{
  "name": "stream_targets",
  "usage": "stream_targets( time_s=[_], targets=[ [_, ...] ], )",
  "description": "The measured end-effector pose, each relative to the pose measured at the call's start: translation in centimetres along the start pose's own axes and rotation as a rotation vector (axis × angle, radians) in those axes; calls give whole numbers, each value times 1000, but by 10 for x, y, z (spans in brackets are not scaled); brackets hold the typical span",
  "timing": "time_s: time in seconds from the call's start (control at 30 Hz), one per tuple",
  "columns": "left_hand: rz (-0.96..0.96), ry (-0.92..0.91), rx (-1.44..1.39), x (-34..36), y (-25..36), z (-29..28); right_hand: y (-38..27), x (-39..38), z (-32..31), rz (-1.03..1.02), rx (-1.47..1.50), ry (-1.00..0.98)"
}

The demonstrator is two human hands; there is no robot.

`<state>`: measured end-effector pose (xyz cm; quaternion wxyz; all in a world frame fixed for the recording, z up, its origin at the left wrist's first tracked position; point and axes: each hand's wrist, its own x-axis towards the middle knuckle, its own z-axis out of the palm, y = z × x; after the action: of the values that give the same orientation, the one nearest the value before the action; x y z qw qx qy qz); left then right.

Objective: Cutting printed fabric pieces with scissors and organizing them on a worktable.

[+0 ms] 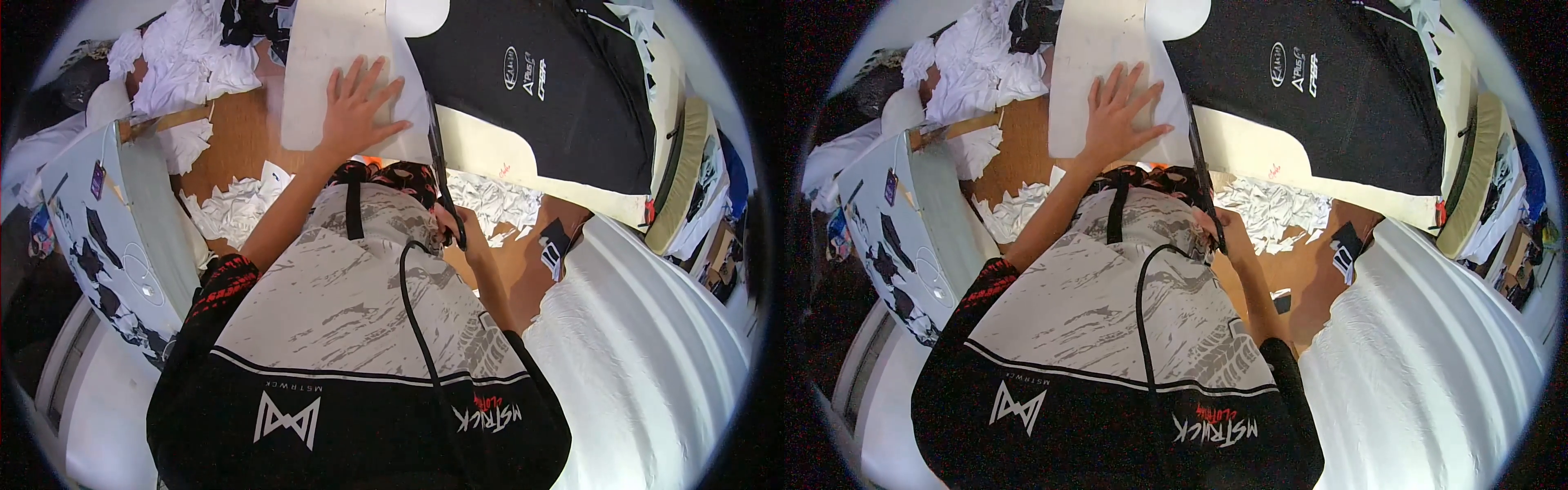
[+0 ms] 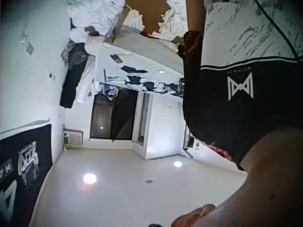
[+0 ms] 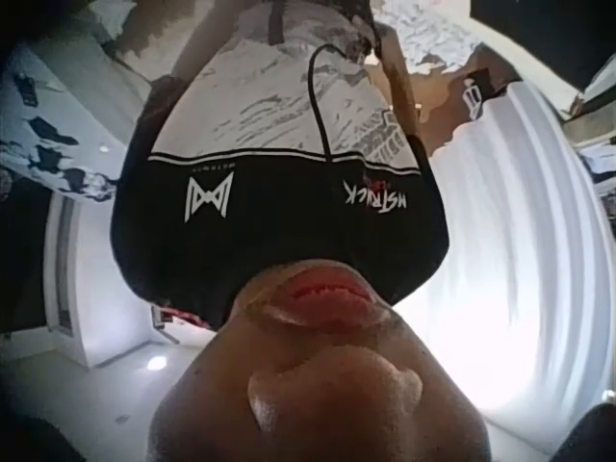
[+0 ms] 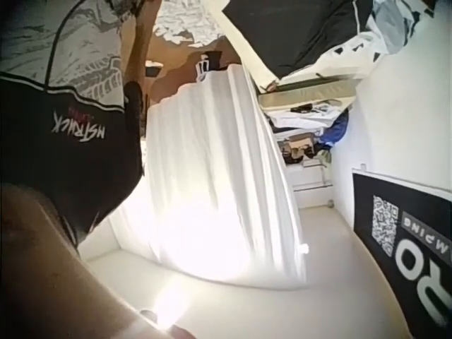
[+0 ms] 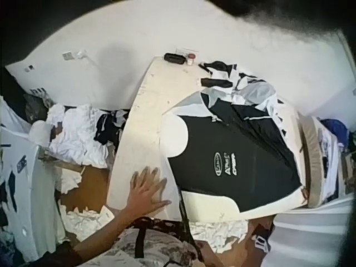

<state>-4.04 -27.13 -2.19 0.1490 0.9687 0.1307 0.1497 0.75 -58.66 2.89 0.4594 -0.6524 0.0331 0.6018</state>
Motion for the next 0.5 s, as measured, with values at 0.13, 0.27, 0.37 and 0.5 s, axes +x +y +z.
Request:
stream_targets(
  time_s=[0.13, 0.27, 0.37, 0.5],
  targets=[
    [-13, -35, -10, 1, 5, -6, 7, -1, -9, 15, 120, 0],
    [-43, -40, -79, 5, 10, -15, 17, -40, -22, 109, -60, -15],
    [-32, -29, -41, 1, 0, -15, 16, -61, -21, 122, -106, -38],
    [-47, -21, -38, -1, 0, -17, 10, -58, -7, 81, -55, -64]
  ],
)
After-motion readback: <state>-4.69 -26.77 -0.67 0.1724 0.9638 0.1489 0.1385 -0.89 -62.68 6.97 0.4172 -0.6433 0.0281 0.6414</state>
